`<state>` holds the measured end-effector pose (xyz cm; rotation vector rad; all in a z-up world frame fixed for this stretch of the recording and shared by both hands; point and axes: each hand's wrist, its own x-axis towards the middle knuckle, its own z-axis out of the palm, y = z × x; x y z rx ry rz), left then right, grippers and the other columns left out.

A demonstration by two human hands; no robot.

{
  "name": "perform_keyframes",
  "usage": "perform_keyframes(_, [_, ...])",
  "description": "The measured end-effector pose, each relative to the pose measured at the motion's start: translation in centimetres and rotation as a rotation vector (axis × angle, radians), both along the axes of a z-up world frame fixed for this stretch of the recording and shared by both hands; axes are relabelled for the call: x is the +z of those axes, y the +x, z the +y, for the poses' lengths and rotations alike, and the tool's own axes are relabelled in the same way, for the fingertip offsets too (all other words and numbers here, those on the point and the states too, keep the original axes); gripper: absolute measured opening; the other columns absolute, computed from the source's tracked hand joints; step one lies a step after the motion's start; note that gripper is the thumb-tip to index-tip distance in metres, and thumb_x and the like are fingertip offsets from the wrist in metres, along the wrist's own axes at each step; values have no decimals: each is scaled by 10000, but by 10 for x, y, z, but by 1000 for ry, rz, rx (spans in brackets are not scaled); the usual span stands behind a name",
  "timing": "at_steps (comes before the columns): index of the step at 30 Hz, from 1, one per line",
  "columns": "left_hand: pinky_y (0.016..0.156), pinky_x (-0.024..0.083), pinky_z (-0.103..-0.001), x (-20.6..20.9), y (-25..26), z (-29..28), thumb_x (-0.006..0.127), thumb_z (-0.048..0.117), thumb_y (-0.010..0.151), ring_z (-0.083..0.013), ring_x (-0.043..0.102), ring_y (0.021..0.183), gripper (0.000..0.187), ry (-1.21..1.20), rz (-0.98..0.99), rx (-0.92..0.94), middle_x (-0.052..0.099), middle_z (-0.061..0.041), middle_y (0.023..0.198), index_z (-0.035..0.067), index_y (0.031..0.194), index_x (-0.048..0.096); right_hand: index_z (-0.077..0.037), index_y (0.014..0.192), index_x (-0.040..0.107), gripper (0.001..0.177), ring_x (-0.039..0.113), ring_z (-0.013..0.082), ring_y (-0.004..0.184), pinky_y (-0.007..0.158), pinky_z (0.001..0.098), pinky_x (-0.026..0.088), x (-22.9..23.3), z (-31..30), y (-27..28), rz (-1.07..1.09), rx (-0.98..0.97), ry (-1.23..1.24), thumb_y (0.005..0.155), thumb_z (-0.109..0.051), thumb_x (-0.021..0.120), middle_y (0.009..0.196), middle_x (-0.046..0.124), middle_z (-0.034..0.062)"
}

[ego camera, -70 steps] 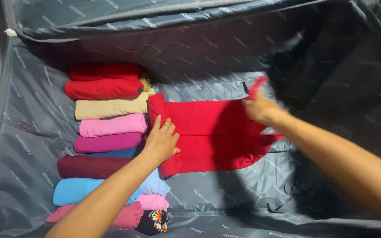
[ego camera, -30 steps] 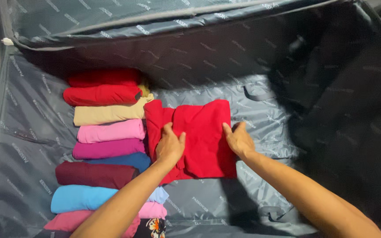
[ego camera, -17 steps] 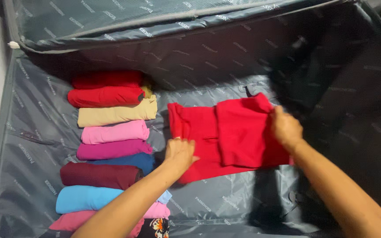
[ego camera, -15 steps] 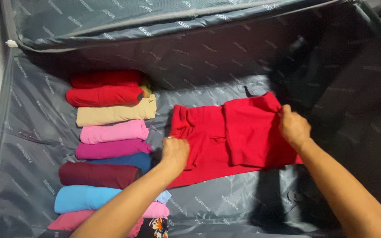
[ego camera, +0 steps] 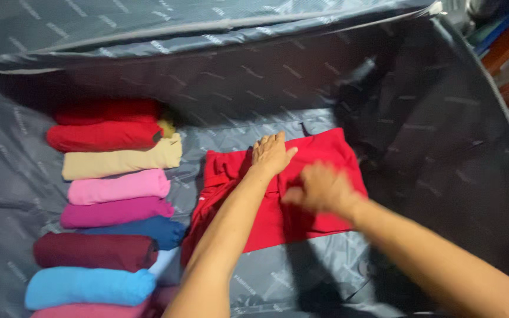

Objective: The person folds several shirts and a pair of shorts, then places them into a suitcase one at a time.

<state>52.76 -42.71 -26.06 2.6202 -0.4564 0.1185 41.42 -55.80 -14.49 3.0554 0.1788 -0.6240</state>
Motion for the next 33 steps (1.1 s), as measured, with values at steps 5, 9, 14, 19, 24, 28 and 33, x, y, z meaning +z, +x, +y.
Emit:
perform_keyframes(5, [907,534,-436,-10,10,-5,799,347,805,-316,673,1020,387,-171,258,-93,717,-154,1066,76,1062,699,-85,1309,461,710,574,388,1193,866,497,557,-40,9,-47,49,320,17,757,-417,760,1279,573,173])
perform_keyframes(9, [839,571,-371,-27,27,3,793,281,810,-246,687,933,372,-548,522,-95,715,-158,1019,48,1068,661,-113,1263,477,550,642,411,1077,857,503,541,-78,-17,-5,278,284,154,777,-187,724,1240,601,179])
perform_keyframes(14, [911,553,-410,-30,25,-2,857,207,691,-294,631,1055,637,-750,568,58,597,-181,1186,134,1239,540,-132,1091,642,286,701,358,977,823,478,535,-88,-47,20,379,363,269,807,-153,614,970,738,121])
perform_keyframes(19, [954,496,-512,18,15,42,802,286,829,-396,555,1210,560,-237,212,215,540,-162,1335,188,1311,534,-155,1163,663,348,642,330,1130,920,459,528,-63,-38,22,431,258,269,821,-219,641,1145,702,112])
perform_keyframes(24, [934,510,-504,36,-4,159,837,405,810,-370,599,1201,669,350,245,308,614,-188,1278,98,1329,547,-266,1474,479,653,458,352,1362,993,530,523,-29,-38,25,-52,183,108,856,-289,690,1484,460,75])
perform_keyframes(28, [969,530,-438,13,4,223,792,305,813,-316,699,1107,405,-17,507,406,749,-141,1139,154,1186,742,-315,1561,279,856,327,398,1447,996,506,535,-30,-34,20,-45,245,-16,847,-399,744,1620,267,123])
perform_keyframes(33, [940,535,-502,34,-27,229,714,177,925,-368,654,1165,306,110,-139,359,702,-147,1224,146,1229,714,-318,1605,179,966,273,403,1474,1059,497,497,-42,-38,21,-34,288,-86,843,-450,757,1658,196,143])
